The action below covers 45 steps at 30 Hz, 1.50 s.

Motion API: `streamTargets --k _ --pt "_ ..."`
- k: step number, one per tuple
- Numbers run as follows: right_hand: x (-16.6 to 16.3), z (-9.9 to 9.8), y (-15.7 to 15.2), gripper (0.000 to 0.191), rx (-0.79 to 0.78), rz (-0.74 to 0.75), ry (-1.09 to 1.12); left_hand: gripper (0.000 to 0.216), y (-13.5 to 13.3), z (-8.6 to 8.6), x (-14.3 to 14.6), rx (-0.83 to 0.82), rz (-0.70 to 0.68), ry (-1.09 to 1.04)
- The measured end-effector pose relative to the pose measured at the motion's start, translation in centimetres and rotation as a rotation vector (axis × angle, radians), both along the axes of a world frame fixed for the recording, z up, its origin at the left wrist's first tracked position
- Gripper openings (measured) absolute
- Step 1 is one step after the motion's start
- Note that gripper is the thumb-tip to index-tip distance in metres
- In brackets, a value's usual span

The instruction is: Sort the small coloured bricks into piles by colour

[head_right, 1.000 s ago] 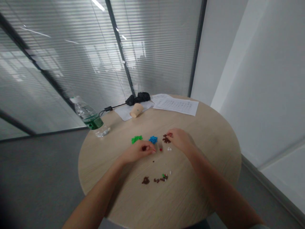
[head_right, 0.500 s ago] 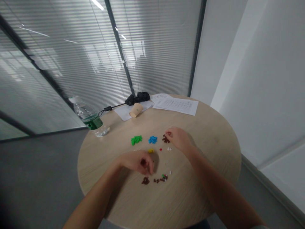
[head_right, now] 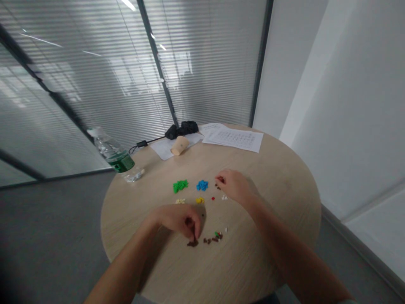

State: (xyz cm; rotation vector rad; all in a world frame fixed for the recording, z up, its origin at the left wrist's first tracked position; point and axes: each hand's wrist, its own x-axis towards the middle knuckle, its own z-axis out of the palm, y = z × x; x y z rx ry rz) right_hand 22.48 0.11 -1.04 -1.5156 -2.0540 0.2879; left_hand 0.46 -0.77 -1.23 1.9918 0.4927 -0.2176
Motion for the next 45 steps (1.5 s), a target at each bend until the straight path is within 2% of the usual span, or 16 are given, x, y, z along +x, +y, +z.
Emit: streamTargets --k 4,7,10,13,15,18,23,25,28,30,35,41,45 --pt "0.0 -0.4 0.2 0.014 0.002 0.034 0.065 0.007 -0.2 0.4 0.1 0.007 0.028 -0.004" --pt "-0.3 -0.6 0.2 0.016 -0.096 0.129 0.272 0.006 -0.1 1.1 0.1 0.061 0.117 -0.048" --pt "-0.8 -0.6 0.0 0.022 -0.288 0.260 0.523 0.008 0.1 1.9 0.1 0.236 0.313 -0.173" --pt "-1.4 -0.4 -0.4 0.027 -0.473 0.365 0.631 0.010 0.2 2.3 0.3 0.385 0.545 -0.283" --pt "-1.7 -0.4 -0.6 0.026 -0.537 0.416 0.638 0.011 0.2 2.3 0.6 0.461 0.662 -0.325" --pt "-2.1 -0.6 -0.7 0.025 -0.538 0.435 0.638 0.012 0.1 1.8 1.0 0.551 0.748 -0.348" --pt "-1.9 -0.8 -0.4 0.022 -0.464 0.369 0.536 0.015 0.4 0.9 1.4 0.622 0.749 -0.348" --pt "-1.2 -0.7 -0.1 0.021 -0.316 0.293 0.405 0.020 0.5 0.8 1.4 0.629 0.730 -0.347" --pt "0.3 -0.5 0.5 0.018 -0.053 0.104 0.143 0.023 0.5 0.8 1.2 0.633 0.708 -0.335" --pt "1.2 -0.3 0.9 0.017 0.012 -0.005 0.028 0.021 0.5 0.9 1.2 0.625 0.691 -0.326" --pt "1.7 -0.1 1.0 0.020 -0.044 -0.113 -0.151 0.021 0.4 1.0 1.1 0.634 0.667 -0.291" --pt "1.1 -0.7 0.9 0.022 -0.067 -0.086 -0.204 0.020 0.4 1.0 1.1 0.626 0.640 -0.252" --pt "1.2 -1.1 1.1 0.022 -0.077 -0.073 -0.217 0.019 0.4 0.9 1.0 0.568 0.553 -0.227"
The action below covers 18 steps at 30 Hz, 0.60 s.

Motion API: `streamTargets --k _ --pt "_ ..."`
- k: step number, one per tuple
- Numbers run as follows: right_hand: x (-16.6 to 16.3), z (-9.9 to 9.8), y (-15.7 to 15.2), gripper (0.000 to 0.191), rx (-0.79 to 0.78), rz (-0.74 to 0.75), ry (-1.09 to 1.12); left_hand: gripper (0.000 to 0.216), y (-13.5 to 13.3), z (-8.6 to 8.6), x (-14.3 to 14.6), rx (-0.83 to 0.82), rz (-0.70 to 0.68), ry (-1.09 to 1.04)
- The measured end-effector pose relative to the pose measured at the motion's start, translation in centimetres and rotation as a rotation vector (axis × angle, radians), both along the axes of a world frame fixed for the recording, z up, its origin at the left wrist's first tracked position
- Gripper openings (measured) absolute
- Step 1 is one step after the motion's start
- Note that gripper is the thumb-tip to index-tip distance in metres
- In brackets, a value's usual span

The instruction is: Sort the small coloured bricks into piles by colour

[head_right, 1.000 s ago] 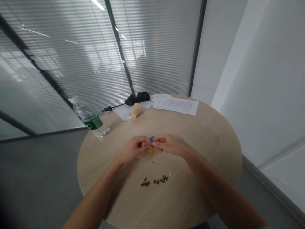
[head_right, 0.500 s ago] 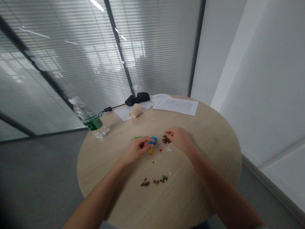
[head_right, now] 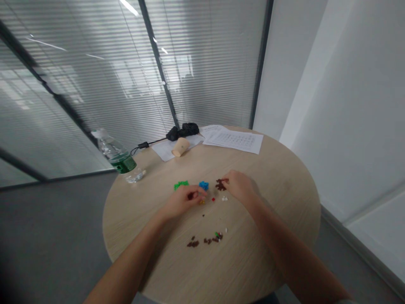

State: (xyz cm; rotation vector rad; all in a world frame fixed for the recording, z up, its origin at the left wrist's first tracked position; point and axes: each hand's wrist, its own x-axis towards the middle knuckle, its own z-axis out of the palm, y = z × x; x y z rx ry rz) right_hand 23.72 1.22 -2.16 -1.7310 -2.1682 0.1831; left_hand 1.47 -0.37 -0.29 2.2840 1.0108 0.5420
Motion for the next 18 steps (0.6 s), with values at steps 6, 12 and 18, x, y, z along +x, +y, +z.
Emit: streamTargets --k 6,12,18 --pt "0.05 -0.02 0.01 0.020 -0.008 0.011 0.018 0.017 -0.14 0.05 0.09 -0.033 -0.116 0.097" --pt "0.05 0.16 0.02 0.020 0.004 -0.018 0.022 0.014 -0.16 -0.06 0.10 -0.100 -0.201 0.102" --pt "0.02 0.34 -0.12 0.020 0.023 -0.044 0.056 0.014 -0.56 -0.16 0.40 -0.208 -0.347 0.107"
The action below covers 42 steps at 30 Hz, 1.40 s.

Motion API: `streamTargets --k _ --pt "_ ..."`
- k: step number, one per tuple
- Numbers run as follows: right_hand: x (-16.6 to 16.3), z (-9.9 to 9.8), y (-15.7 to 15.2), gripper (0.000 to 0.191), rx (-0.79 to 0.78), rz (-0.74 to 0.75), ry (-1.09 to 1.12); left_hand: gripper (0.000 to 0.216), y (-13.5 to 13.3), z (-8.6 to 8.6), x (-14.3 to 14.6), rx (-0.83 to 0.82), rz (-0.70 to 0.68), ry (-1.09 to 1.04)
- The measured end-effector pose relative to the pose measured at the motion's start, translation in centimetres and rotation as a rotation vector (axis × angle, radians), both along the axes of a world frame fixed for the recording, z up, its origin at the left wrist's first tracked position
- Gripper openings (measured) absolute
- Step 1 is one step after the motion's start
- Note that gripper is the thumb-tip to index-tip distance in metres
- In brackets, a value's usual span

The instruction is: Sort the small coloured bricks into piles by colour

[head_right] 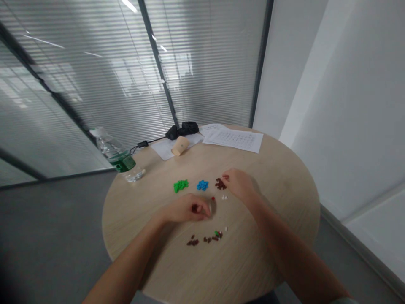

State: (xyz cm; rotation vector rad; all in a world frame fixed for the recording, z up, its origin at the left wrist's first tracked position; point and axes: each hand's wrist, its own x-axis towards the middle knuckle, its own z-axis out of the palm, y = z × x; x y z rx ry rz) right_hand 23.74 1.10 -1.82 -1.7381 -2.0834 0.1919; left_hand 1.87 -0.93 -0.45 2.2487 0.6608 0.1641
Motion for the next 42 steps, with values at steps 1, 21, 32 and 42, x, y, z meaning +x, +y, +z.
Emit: streamTargets --k 1,21,32,42 --pt "0.0 0.0 0.0 0.020 0.000 0.001 0.003 0.014 -0.1 -0.1 0.1 -0.003 -0.018 0.003" --pt "-2.2 0.1 -1.6 0.015 -0.222 0.592 0.310 0.016 -0.2 0.7 -1.0 -0.127 -0.113 0.133" --pt "-2.6 0.7 -2.2 0.016 -0.203 0.558 0.307 0.009 -1.0 -0.2 0.5 -0.114 -0.256 0.052" --pt "-2.6 0.6 -2.0 0.015 -0.208 0.481 0.423 0.007 -0.6 0.5 0.1 -0.089 -0.137 0.070"
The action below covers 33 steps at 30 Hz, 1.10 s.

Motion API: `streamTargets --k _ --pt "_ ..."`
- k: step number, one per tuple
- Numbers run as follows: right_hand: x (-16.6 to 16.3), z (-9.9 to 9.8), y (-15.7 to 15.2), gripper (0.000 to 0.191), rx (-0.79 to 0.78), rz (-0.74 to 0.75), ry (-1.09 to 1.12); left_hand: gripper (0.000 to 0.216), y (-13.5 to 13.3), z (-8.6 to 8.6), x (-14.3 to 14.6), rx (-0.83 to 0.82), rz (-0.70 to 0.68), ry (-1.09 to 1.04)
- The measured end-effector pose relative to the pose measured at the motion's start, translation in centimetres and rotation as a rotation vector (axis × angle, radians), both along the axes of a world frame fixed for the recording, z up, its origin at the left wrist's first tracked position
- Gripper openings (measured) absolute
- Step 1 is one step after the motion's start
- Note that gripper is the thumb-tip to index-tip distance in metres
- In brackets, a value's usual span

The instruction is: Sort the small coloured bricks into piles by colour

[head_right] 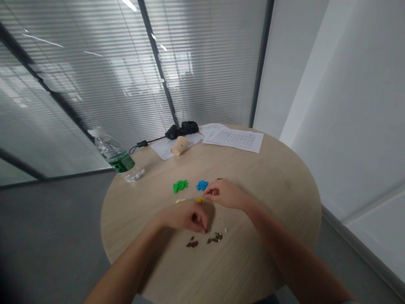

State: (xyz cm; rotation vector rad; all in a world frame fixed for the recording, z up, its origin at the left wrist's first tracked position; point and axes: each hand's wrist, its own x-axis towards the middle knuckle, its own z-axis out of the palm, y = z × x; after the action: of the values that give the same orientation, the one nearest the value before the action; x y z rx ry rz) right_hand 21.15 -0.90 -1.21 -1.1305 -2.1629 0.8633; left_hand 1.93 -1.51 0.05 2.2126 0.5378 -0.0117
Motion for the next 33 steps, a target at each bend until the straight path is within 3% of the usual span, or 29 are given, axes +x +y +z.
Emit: streamTargets --k 6,9,14,19,24,28,33 --pt "0.1 0.9 -0.2 0.025 -0.204 -0.034 0.195 0.015 1.2 0.7 -1.3 0.289 0.574 -0.221" --pt "-0.3 0.9 -0.3 0.024 -0.249 -0.048 0.265 0.016 1.3 0.4 -1.1 0.401 0.659 -0.227" --pt "-0.8 0.0 0.1 0.021 -0.243 -0.099 0.363 0.017 1.2 -0.5 -0.4 0.494 0.676 -0.252" --pt "-0.4 -0.2 0.6 0.017 -0.239 -0.119 0.353 0.019 1.3 -0.9 -0.1 0.465 0.665 -0.301" --pt "1.4 -0.3 1.7 0.012 -0.058 -0.342 0.211 0.025 1.2 -0.8 -0.2 0.449 0.616 -0.272" --pt "2.8 -0.5 2.4 0.009 0.124 -0.561 -0.107 0.020 1.0 -0.7 -0.1 0.388 0.463 -0.187" --pt "2.7 -0.9 2.4 0.011 0.170 -0.521 -0.288 0.018 0.5 -0.7 0.3 0.235 0.192 -0.167"
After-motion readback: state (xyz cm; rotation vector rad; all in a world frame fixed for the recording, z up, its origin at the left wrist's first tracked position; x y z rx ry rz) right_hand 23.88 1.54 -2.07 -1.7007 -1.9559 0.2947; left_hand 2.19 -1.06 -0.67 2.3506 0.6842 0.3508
